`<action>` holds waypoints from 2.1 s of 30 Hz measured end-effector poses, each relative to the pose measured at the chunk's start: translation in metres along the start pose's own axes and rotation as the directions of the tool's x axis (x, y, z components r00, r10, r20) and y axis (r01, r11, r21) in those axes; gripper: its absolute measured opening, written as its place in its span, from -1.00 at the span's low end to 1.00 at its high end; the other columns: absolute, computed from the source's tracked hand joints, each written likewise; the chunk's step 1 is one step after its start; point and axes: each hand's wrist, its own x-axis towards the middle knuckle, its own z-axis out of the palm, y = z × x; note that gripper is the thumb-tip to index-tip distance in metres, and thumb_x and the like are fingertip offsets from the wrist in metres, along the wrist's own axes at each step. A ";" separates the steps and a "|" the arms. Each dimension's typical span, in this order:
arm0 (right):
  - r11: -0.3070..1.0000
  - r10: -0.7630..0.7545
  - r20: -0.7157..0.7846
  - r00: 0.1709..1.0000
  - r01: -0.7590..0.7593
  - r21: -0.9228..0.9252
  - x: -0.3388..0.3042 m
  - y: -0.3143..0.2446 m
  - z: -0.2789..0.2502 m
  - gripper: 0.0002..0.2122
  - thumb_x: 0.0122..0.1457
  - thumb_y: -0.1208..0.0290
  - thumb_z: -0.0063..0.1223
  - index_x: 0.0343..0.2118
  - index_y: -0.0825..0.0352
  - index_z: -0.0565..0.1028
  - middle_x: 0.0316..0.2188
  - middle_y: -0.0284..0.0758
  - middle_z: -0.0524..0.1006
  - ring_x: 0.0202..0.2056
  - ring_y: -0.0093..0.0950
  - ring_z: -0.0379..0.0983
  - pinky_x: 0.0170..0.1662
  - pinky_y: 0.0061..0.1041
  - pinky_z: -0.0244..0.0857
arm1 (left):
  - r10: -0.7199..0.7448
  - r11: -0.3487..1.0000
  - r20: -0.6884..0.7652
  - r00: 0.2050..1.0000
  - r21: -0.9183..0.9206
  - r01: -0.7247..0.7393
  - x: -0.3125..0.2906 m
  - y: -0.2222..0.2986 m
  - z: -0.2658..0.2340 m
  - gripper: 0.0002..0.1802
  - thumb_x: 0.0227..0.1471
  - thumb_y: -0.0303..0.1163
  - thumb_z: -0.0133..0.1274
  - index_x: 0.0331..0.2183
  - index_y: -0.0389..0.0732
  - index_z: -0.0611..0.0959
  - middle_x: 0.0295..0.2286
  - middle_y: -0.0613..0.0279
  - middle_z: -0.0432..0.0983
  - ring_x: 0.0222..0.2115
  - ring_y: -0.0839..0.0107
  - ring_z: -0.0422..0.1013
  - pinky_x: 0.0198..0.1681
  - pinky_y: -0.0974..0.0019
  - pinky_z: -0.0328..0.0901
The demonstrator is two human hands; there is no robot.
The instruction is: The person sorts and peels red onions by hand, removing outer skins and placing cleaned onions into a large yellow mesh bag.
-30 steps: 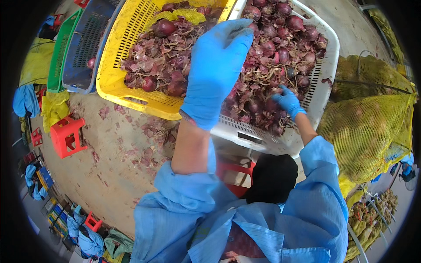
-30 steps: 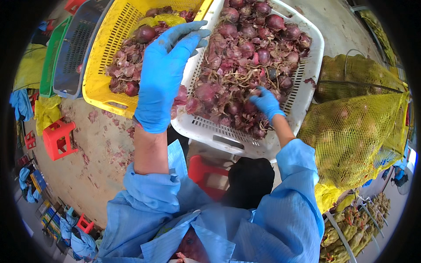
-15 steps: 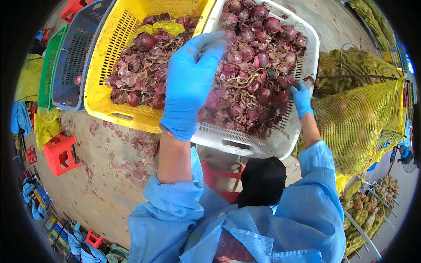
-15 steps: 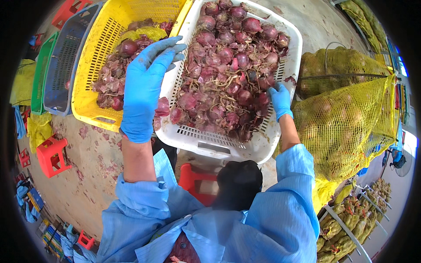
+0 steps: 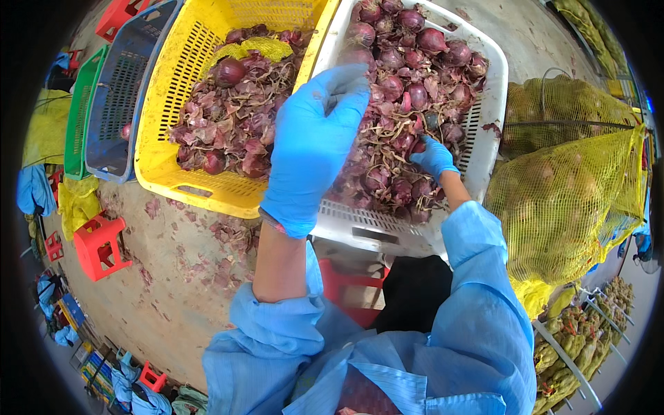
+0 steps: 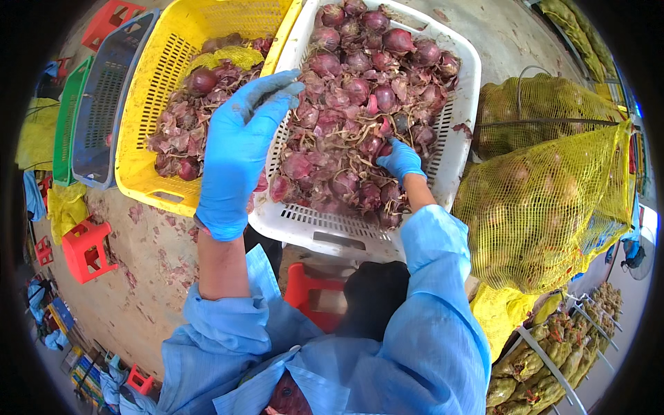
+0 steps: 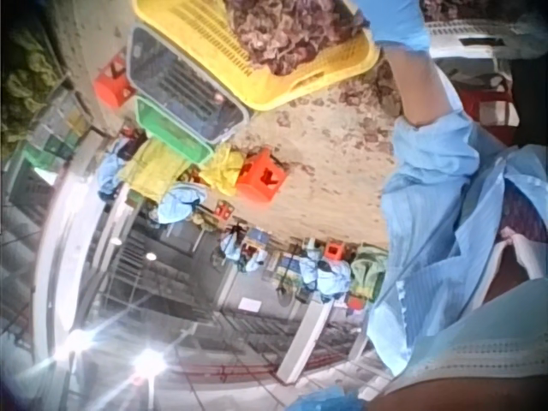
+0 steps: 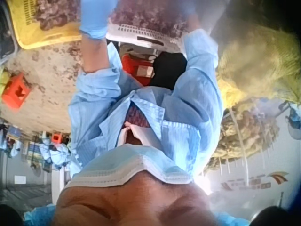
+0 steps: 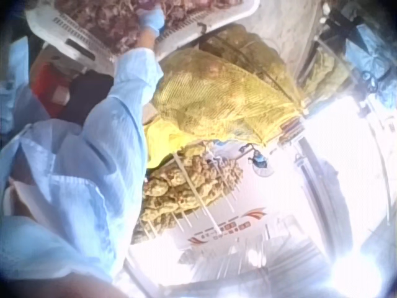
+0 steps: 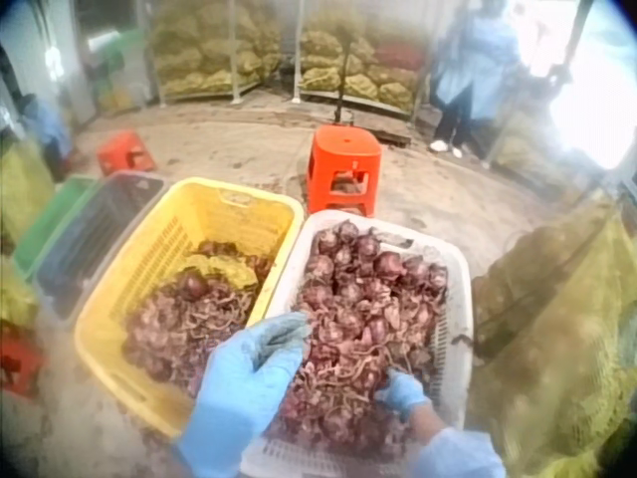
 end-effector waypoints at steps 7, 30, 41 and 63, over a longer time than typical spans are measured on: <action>0.395 -0.238 0.069 0.969 0.032 0.918 -0.077 -0.052 -0.084 -0.41 0.03 0.45 0.24 0.16 0.31 0.30 -0.09 -0.35 0.51 -0.10 -0.55 0.44 -0.03 -0.50 0.35 | -0.187 0.960 0.226 0.956 0.250 0.128 -0.006 -0.017 0.012 -0.36 0.08 -0.41 0.15 0.19 -0.08 0.35 -0.03 0.09 0.41 -0.10 0.45 0.38 -0.02 0.39 0.31; 0.361 -0.151 -0.655 0.740 0.658 0.661 -0.150 -0.157 -0.107 -0.83 0.17 0.63 0.03 -0.17 0.37 0.49 -0.22 -0.35 0.54 -0.23 -0.64 0.41 -0.13 -0.62 0.34 | -0.268 0.777 0.220 0.938 -0.527 0.345 -0.007 -0.012 0.027 -0.53 0.12 -0.21 0.09 0.00 -0.23 0.44 -0.08 0.14 0.43 -0.12 0.29 0.46 -0.12 0.04 0.46; 0.579 -0.254 -0.659 0.707 0.658 0.482 -0.151 -0.187 -0.107 -0.83 0.08 0.56 0.13 -0.23 0.34 0.57 -0.36 -0.34 0.52 -0.39 -0.57 0.43 -0.29 -0.60 0.34 | -0.230 0.861 0.129 0.965 -0.436 0.263 -0.003 -0.005 0.026 -0.49 0.07 -0.19 0.13 0.00 -0.19 0.41 -0.09 0.14 0.41 -0.10 0.32 0.43 -0.13 0.24 0.45; 0.666 -0.194 -0.661 0.725 0.592 0.454 -0.141 -0.165 -0.108 -0.91 0.10 0.51 0.14 -0.40 0.41 0.50 -0.55 -0.35 0.44 -0.54 -0.61 0.30 -0.42 -0.59 0.26 | -0.224 0.754 0.003 0.975 -0.633 0.175 0.003 -0.011 0.010 -0.45 0.08 -0.19 0.15 0.03 -0.27 0.43 -0.10 0.00 0.46 -0.11 0.20 0.45 -0.07 0.10 0.41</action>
